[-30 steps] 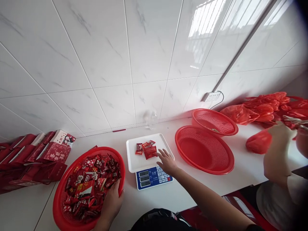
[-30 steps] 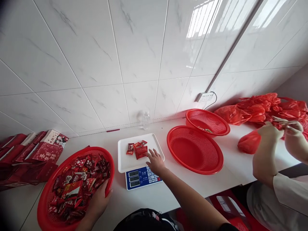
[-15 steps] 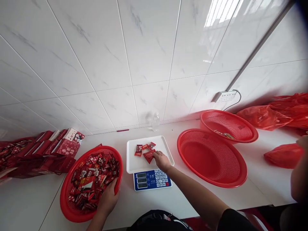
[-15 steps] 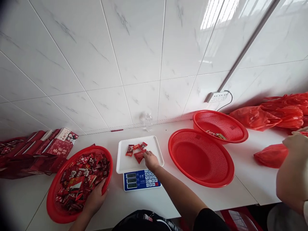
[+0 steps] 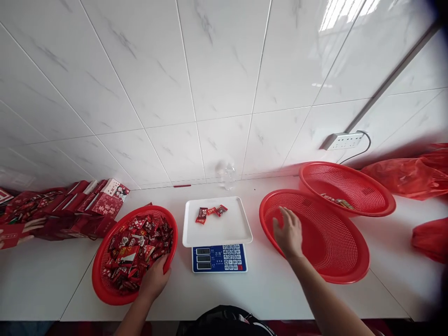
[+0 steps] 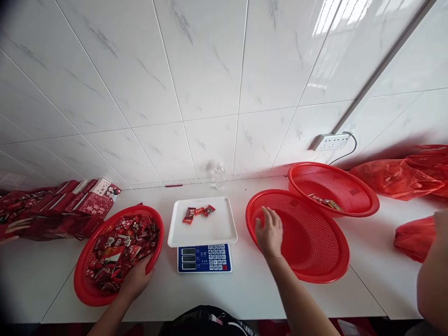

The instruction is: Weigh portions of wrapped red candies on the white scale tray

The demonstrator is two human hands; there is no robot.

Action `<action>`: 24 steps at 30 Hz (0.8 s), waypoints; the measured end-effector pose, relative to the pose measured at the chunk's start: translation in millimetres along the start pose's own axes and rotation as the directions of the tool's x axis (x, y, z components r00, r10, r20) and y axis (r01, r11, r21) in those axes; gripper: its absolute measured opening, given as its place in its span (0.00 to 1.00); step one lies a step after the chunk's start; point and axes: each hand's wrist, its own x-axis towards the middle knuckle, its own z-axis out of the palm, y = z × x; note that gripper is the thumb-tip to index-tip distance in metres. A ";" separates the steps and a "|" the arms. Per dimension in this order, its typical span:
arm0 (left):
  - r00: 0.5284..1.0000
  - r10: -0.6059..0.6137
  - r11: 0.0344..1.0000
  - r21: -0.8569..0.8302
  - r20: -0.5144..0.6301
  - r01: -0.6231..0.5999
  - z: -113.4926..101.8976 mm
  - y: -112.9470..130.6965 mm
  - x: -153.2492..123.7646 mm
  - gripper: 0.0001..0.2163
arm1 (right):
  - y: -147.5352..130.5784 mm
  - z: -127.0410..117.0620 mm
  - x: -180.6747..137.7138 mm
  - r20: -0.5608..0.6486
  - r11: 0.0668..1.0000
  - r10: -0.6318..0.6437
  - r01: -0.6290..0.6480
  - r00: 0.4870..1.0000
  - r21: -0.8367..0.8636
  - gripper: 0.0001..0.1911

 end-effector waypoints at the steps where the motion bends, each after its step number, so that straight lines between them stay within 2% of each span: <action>1: 1.000 -0.008 1.000 0.002 0.000 0.008 -0.7 1.1 -0.2 0.21 | -10.3 10.1 -3.7 0.051 0.999 -0.031 0.029 0.998 0.036 0.21; 3: 1.000 -0.017 1.000 0.006 0.002 0.017 -2.2 3.3 -0.7 0.21 | -37.3 36.1 -12.7 0.226 0.991 -0.102 0.081 0.969 0.103 0.22; 5: 1.000 -0.017 1.000 0.009 0.009 0.017 -3.2 4.9 -1.3 0.21 | -65.6 64.0 -20.1 0.408 0.987 -0.153 0.118 0.900 0.109 0.24; 8: 1.000 -0.010 1.000 0.006 0.018 0.010 -3.2 5.1 -2.3 0.21 | -100.7 98.4 -21.9 0.600 0.995 -0.104 0.091 0.793 0.052 0.29; 11: 1.000 -0.004 1.000 -0.009 0.007 0.004 -2.3 3.7 -2.9 0.21 | -128.2 120.8 -16.0 0.708 0.998 -0.050 0.069 0.705 0.002 0.36; 14: 1.000 -0.012 1.000 -0.026 -0.008 0.012 -2.0 3.0 -3.2 0.21 | -150.1 133.3 -12.3 0.766 0.988 -0.121 0.151 0.631 0.031 0.40; 17: 1.000 -0.012 1.000 -0.028 -0.007 0.011 -2.4 3.1 -3.1 0.21 | -161.0 135.9 -13.5 0.780 0.957 -0.240 0.275 0.578 0.091 0.36; 21: 1.000 -0.004 1.000 -0.022 -0.010 0.004 -1.8 2.4 -2.5 0.20 | -152.7 127.0 -18.2 0.717 0.873 -0.449 0.434 0.534 0.223 0.23; 24: 1.000 0.001 1.000 -0.016 -0.020 -0.002 -1.1 1.6 -2.0 0.20 | -137.3 119.6 -22.7 0.662 0.832 -0.537 0.460 0.523 0.311 0.17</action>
